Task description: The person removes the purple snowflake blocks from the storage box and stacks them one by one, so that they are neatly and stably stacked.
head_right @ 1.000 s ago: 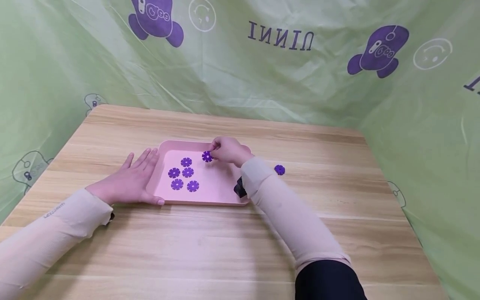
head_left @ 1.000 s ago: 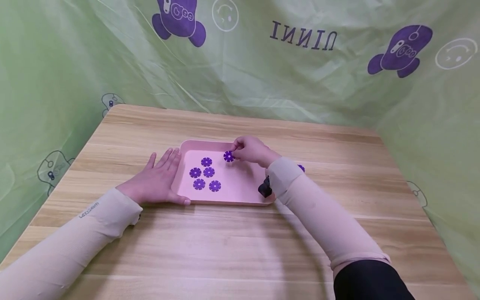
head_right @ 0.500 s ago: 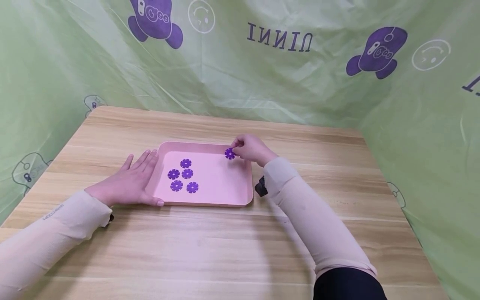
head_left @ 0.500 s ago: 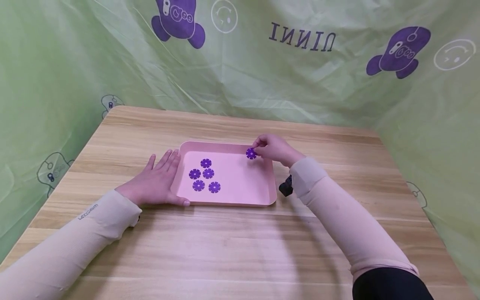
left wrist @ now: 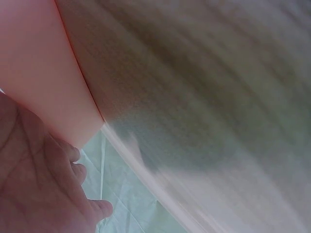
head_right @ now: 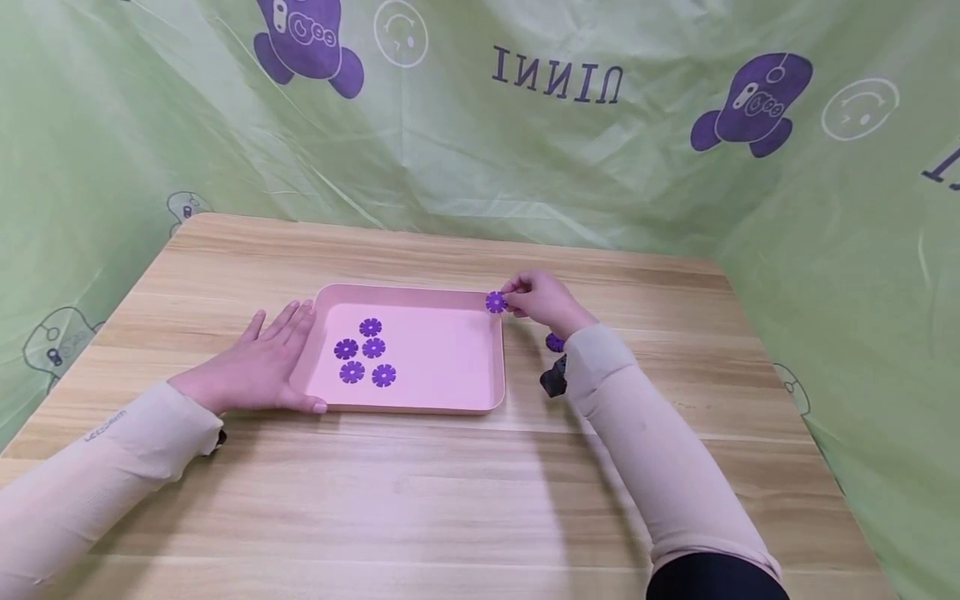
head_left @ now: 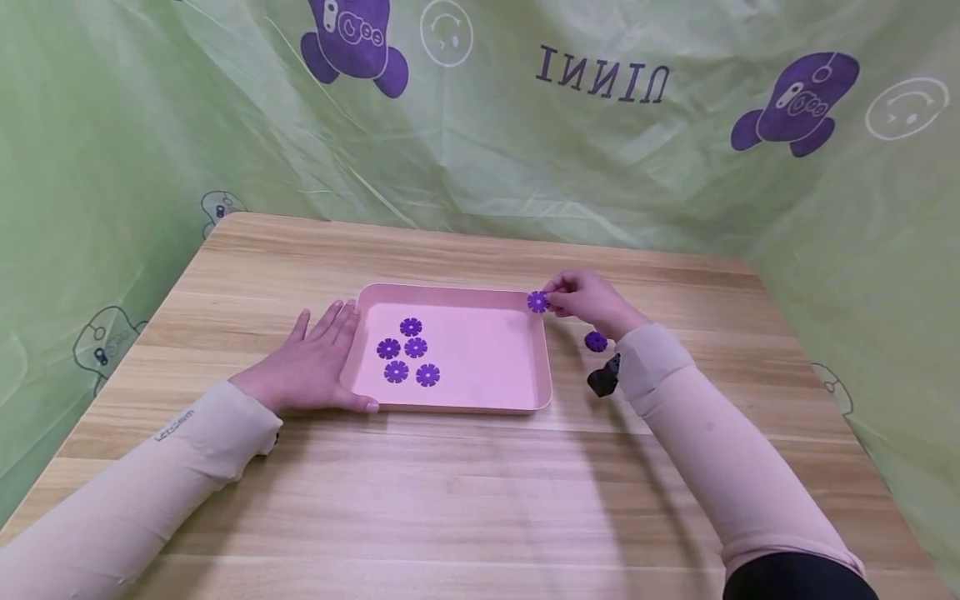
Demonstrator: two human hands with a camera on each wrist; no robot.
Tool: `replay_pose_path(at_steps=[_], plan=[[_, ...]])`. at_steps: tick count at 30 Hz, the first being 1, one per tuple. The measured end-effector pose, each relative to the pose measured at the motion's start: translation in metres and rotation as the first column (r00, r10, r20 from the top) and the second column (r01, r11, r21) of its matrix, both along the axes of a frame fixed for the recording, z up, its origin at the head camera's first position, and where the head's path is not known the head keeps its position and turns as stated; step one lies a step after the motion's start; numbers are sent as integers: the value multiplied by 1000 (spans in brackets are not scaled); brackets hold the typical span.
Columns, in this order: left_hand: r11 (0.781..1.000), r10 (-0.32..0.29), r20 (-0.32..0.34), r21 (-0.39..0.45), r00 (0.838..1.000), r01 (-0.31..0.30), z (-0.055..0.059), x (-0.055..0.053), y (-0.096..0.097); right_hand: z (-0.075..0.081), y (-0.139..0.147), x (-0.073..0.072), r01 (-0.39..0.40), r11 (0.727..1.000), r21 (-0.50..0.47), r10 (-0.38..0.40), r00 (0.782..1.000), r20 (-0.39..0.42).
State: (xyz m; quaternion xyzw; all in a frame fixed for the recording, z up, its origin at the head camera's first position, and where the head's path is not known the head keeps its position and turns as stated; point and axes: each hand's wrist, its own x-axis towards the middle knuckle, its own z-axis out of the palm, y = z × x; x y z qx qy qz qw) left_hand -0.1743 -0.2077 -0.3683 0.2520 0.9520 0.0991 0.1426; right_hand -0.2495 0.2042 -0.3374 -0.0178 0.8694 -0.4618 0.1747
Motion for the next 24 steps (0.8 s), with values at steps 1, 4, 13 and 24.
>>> replay_pose_path(at_steps=[1, 4, 13, 24], plan=[[1000, 0, 0, 0, 1000, 0, 0, 0, 0, 0, 4, 1, 12, 1000, -12, -12, 1000, 6], [1000, 2, 3, 4, 1000, -2, 0, 0, 0, 0, 15, 3, 43, 999, -22, -43, 999, 15], [1000, 0, -1, 5, 1000, 0, -3, 0, -2, -7, 42, 9, 111, 994, 11, -111, 991, 68], [1000, -8, -21, 20, 1000, 9, -3, 0, -1, -15, 70, 17, 142, 990, 9, -142, 983, 113]])
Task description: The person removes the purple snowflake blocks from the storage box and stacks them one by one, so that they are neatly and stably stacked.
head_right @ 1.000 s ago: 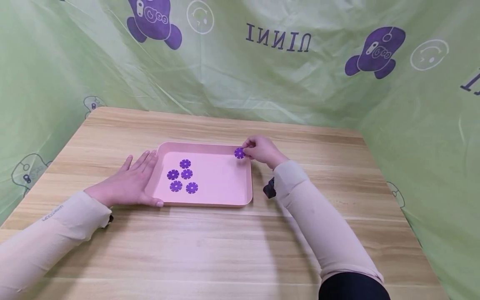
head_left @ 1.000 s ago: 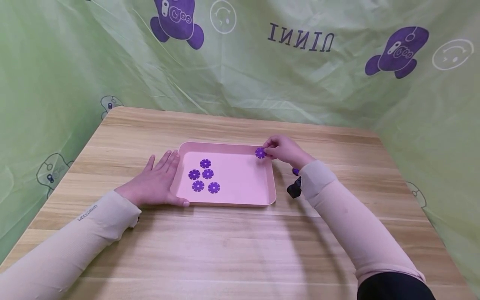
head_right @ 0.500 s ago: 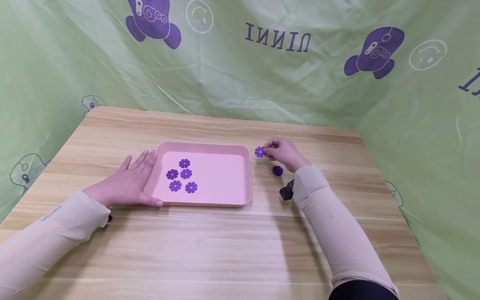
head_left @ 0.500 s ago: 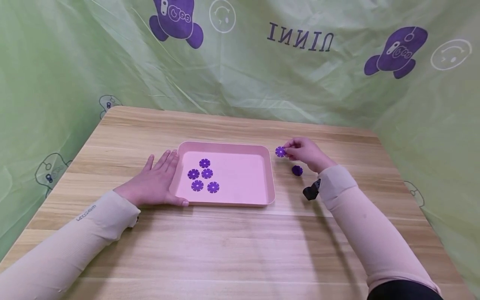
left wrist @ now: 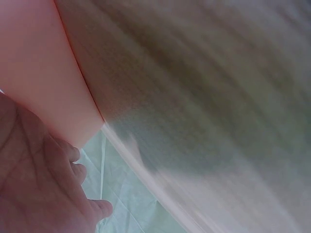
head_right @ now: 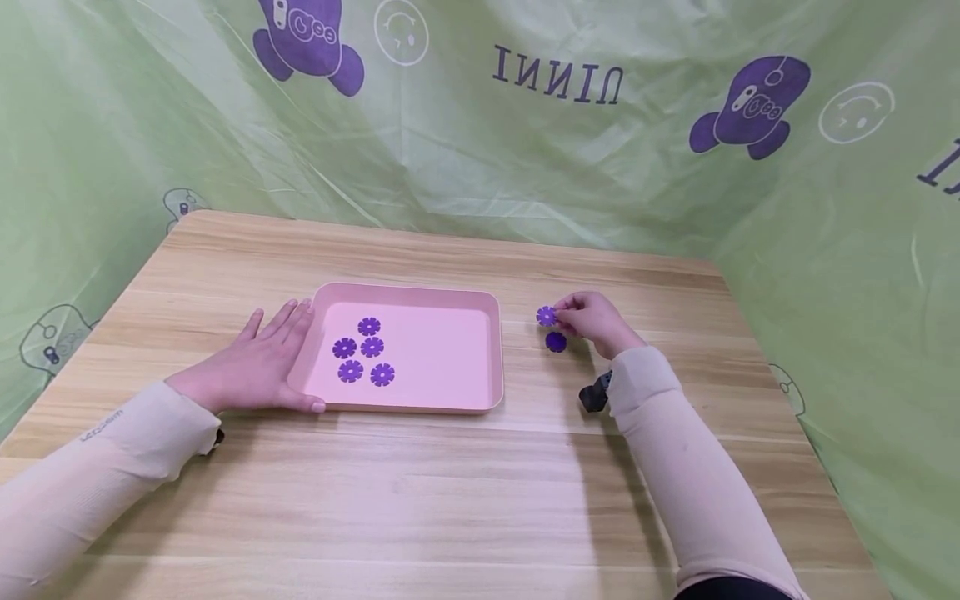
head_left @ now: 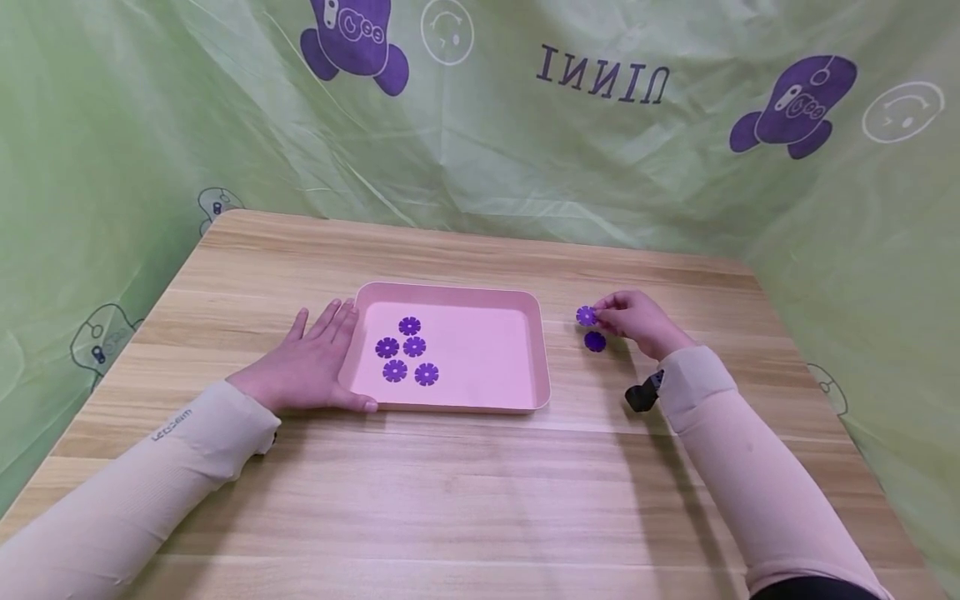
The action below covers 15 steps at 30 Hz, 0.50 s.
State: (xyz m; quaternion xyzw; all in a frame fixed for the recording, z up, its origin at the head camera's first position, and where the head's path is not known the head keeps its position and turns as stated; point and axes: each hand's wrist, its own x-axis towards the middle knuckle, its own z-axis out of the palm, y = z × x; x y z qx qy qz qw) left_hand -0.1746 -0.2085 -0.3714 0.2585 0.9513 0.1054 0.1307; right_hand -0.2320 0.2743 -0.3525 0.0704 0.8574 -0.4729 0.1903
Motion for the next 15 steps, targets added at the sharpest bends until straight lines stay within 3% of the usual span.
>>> replay_pose_path(at_steps=[15], plan=[[1000, 2, 14, -10, 1000, -2, 0, -2, 0, -12, 24, 12, 23, 997, -77, -18, 998, 66]])
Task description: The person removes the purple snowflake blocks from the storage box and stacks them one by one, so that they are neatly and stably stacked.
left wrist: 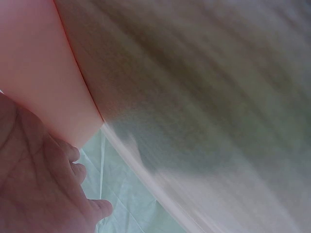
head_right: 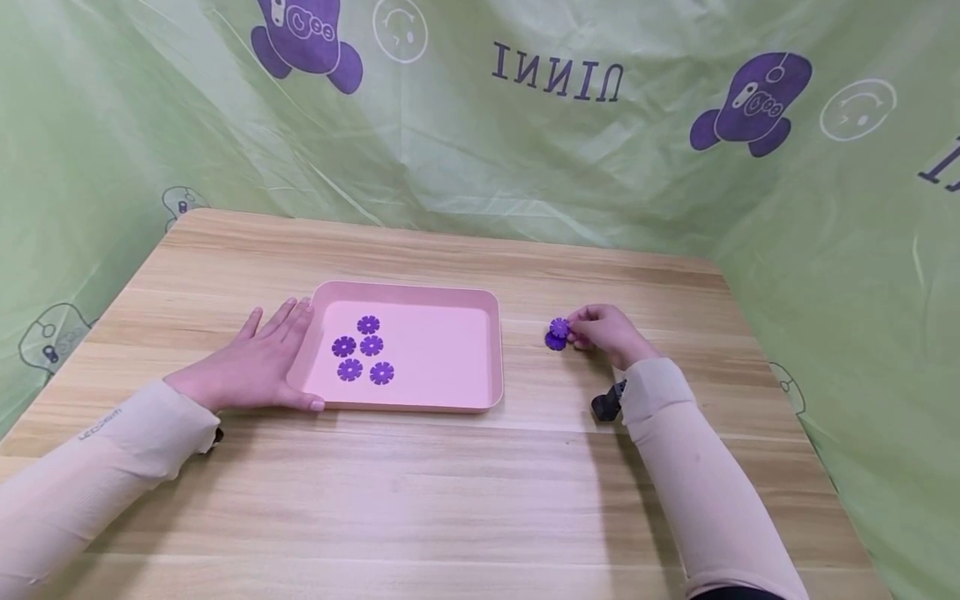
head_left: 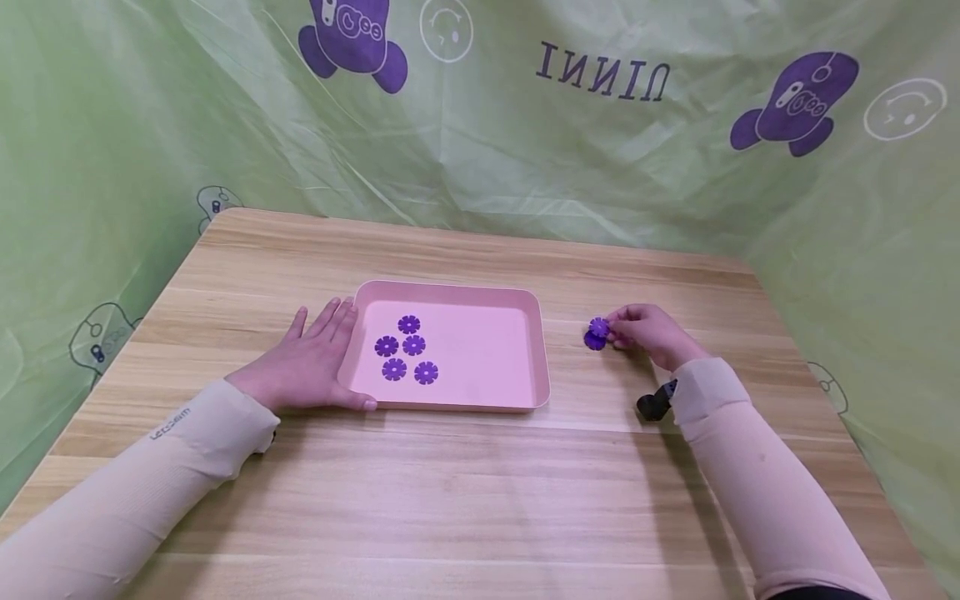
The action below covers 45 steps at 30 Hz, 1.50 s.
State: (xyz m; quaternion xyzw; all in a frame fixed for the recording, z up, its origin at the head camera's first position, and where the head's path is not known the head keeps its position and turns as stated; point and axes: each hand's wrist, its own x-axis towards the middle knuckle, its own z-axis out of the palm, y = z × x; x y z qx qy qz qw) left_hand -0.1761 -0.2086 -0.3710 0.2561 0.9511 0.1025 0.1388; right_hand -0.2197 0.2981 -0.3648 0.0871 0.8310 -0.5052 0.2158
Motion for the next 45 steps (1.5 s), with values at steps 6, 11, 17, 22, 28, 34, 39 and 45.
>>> replay_pose_path(at_steps=[6, 11, 17, 22, 28, 34, 39, 45], plan=[[1000, 4, 11, 0, 1000, -4, 0, 0, 0, -1, 2, 3, -14, 999, -35, 14, 1000, 10], [1000, 8, 11, -3, 1000, -8, 0, 0, 1, -3, 5, 3, -31, 999, -44, 32, 999, 21], [1000, 2, 6, -11, 1000, -2, 1, -2, 2, -4, 9, 3, -44, 998, -34, 45, 998, 42], [1000, 1, 7, -12, 1000, -1, 2, -3, 2, -3, 9, 2, -63, 998, -9, 63, 997, 45], [1000, 6, 7, 6, 1000, -6, 3, -2, 2, -2, 7, 0, -76, 997, 17, 75, 996, 40], [1000, 9, 9, -6, 1000, -8, 1, -1, 1, -3, 5, -1, -80, 996, 38, 78, 996, 40], [1000, 10, 11, -7, 1000, -10, 0, -1, 0, -4, 4, 0, -75, 996, 42, 73, 997, 40], [1000, 11, 10, -10, 1000, -10, -1, -2, 0, -4, 2, 2, -70, 997, 31, 69, 997, 25]])
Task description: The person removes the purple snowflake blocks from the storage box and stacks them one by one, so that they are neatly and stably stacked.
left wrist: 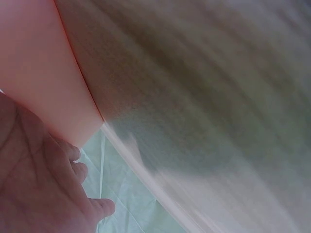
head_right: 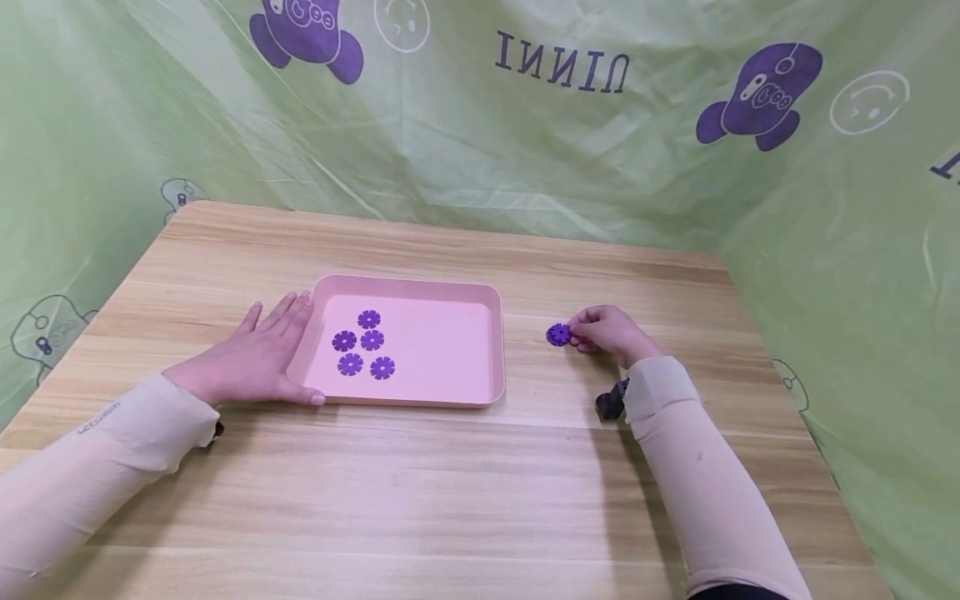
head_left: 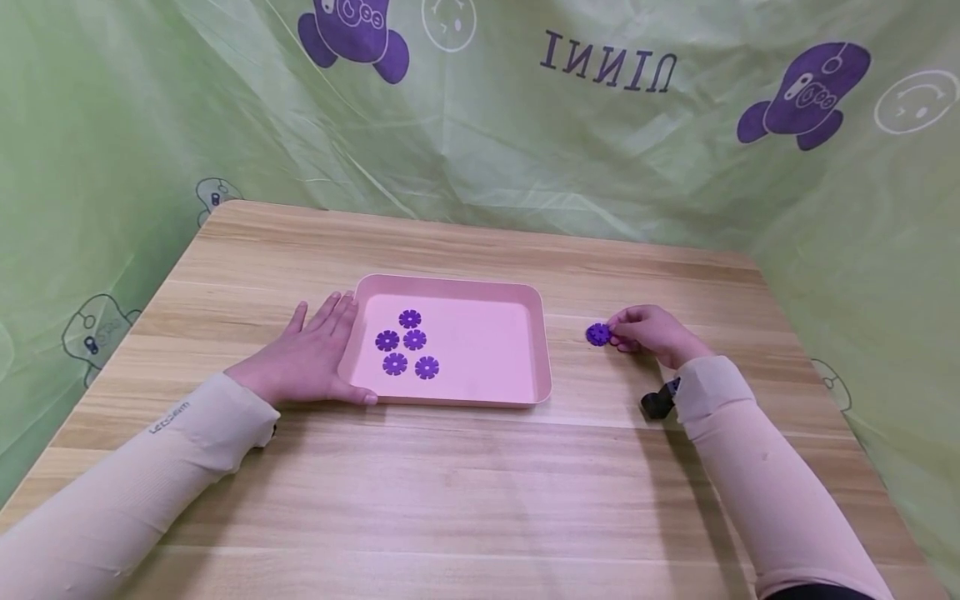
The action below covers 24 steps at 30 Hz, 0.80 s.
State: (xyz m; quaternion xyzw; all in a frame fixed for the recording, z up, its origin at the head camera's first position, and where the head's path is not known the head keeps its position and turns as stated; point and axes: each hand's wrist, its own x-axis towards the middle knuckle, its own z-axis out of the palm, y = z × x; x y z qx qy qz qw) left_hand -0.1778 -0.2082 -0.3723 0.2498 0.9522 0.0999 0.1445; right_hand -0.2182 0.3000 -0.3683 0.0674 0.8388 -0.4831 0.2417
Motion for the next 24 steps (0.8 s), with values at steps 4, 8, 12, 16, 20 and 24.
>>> replay_pose_path(at_steps=[4, 8, 12, 16, 20, 24], plan=[[1000, 0, -1, 0, 1000, 0, -1, 0, 0, 1, 0, 0, -2, 1000, -1, 2, 1000, 2], [1000, -1, -4, 1, 1000, 1, -1, 0, 0, 1, 0, 0, -7, 1000, 3, 7, 1000, 3], [1000, 0, -5, 3, 1000, 0, -1, 0, -1, 1, -1, 0, -14, 1000, 10, 14, 1000, 4], [1000, 0, -4, 3, 1000, 0, -1, 0, -1, 1, 0, 0, -18, 1000, 12, 18, 1000, 5], [1000, 2, 1, 3, 1000, -2, -1, -1, -1, 1, -1, 1, -15, 1000, 11, 15, 1000, 5], [1000, 5, 5, 3, 1000, -5, -1, -1, 0, 0, 0, 1, -17, 1000, -2, 17, 1000, -1]])
